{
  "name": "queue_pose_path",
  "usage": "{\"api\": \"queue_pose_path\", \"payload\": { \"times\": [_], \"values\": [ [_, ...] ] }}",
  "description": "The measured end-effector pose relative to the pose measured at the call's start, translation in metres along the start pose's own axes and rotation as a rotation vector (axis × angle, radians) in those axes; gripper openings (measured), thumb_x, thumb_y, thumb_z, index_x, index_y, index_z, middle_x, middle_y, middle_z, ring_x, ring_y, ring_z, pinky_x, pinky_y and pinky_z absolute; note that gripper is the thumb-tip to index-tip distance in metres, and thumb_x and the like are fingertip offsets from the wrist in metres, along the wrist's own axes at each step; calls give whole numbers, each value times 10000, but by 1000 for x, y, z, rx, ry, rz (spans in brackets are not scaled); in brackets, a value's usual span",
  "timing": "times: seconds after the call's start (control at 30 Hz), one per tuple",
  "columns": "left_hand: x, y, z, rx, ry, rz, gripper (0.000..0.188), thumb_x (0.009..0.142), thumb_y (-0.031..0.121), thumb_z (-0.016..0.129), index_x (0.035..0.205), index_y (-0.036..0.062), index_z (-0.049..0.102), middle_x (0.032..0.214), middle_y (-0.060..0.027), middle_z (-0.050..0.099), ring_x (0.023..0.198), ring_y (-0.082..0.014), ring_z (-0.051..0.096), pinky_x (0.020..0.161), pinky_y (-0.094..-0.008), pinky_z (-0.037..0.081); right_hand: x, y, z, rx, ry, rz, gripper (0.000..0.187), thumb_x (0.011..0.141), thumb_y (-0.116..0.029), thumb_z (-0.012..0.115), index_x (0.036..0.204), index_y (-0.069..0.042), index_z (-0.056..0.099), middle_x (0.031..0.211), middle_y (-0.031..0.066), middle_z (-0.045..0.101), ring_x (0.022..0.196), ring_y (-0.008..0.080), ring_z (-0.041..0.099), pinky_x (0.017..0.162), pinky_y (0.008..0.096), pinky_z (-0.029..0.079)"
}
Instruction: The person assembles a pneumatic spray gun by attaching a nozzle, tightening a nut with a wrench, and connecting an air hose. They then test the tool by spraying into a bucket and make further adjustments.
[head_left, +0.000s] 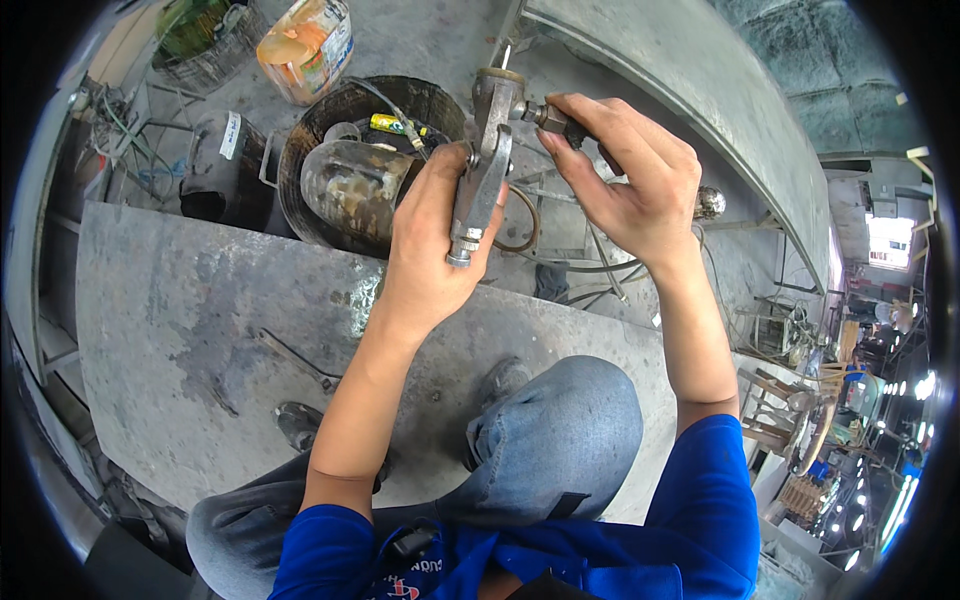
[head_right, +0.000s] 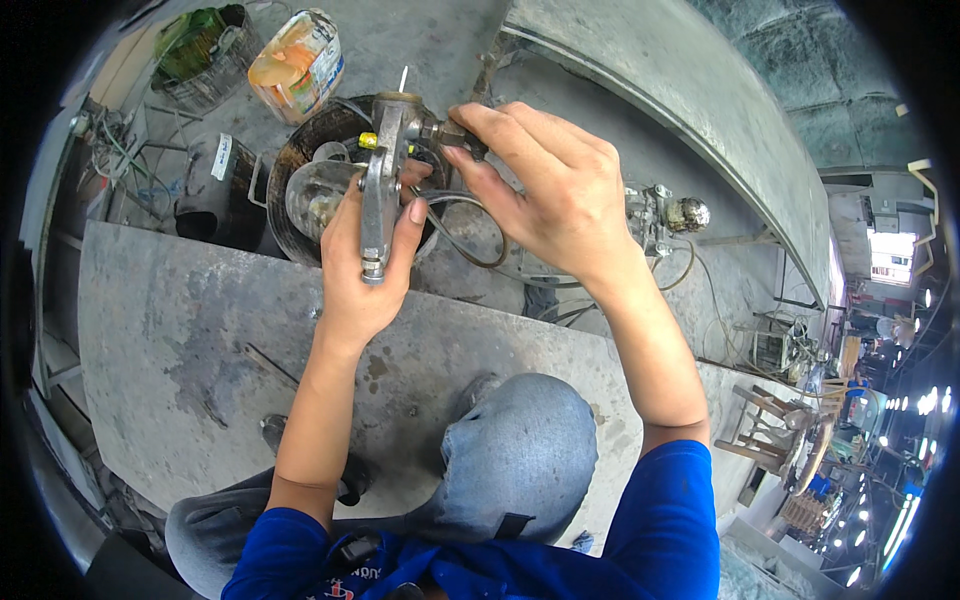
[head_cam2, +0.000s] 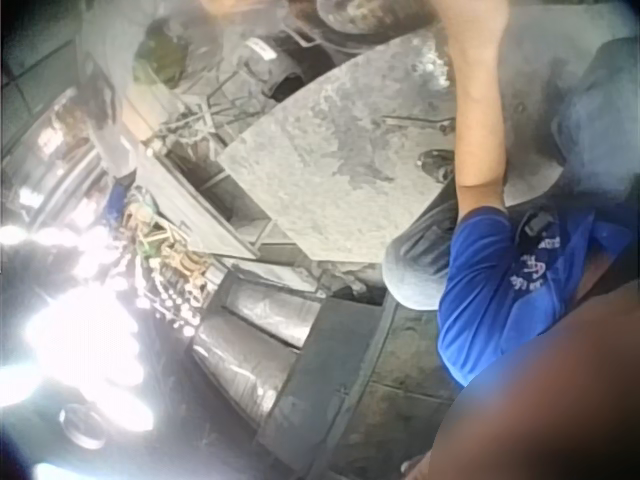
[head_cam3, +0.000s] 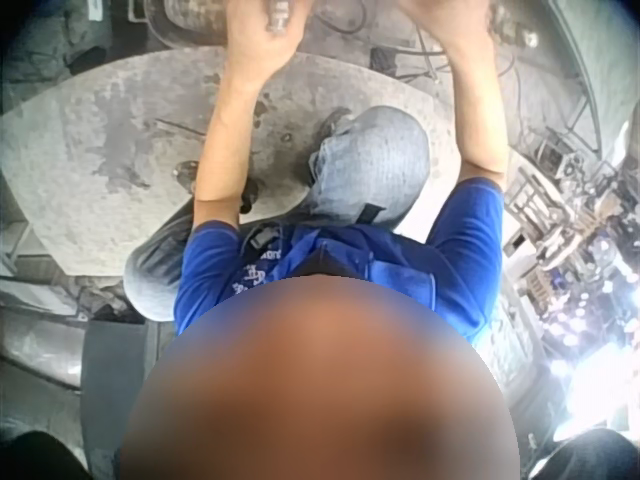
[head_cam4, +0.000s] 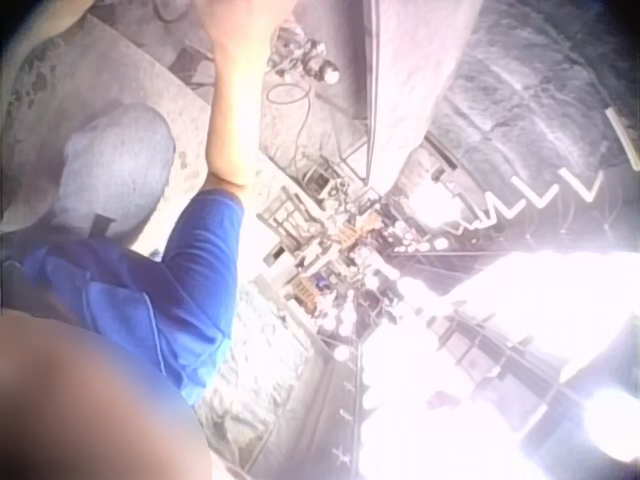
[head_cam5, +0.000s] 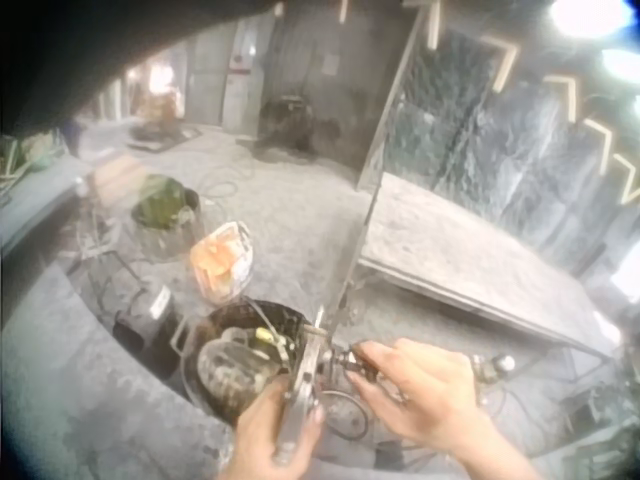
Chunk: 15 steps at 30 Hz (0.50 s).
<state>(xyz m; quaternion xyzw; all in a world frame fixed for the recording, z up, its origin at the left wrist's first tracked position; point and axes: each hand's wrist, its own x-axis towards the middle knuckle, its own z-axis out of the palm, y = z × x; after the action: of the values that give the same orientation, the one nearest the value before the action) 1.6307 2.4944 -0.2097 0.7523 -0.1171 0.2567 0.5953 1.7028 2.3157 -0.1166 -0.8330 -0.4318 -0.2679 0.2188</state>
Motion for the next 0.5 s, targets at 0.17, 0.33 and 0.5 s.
{"api": "queue_pose_path", "payload": {
  "times": [0.17, 0.33, 0.5],
  "values": [
    [19, 13, -11, -12, 29, -31, 299, 930, 56, 720, 1162, -79, 588, 994, -218, 646, 852, -368, 662, 767, -398, 521, 27, -4, 0, -137, 173, -150, 340, 756, -17, 851, 1058, 10, 699, 914, 93, 743, 747, 202, 725, 605, 266, 551],
    [44, 13, -26, -43, 36, 69, 262, 941, 72, 711, 1141, -60, 603, 975, -200, 653, 829, -339, 662, 755, -390, 521, 56, -2, -6, -257, 177, -303, 296, 791, -89, 810, 1042, -19, 669, 870, 75, 678, 690, 211, 671, 582, 308, 533],
    [78, 13, -41, 28, 30, 143, 257, 960, 112, 694, 1144, -48, 615, 940, -205, 674, 808, -356, 673, 743, -406, 521, 96, -10, -19, -93, -30, -58, 167, 939, -162, 729, 974, 0, 703, 774, 72, 682, 614, 163, 613, 545, 285, 476]
  ]
}}
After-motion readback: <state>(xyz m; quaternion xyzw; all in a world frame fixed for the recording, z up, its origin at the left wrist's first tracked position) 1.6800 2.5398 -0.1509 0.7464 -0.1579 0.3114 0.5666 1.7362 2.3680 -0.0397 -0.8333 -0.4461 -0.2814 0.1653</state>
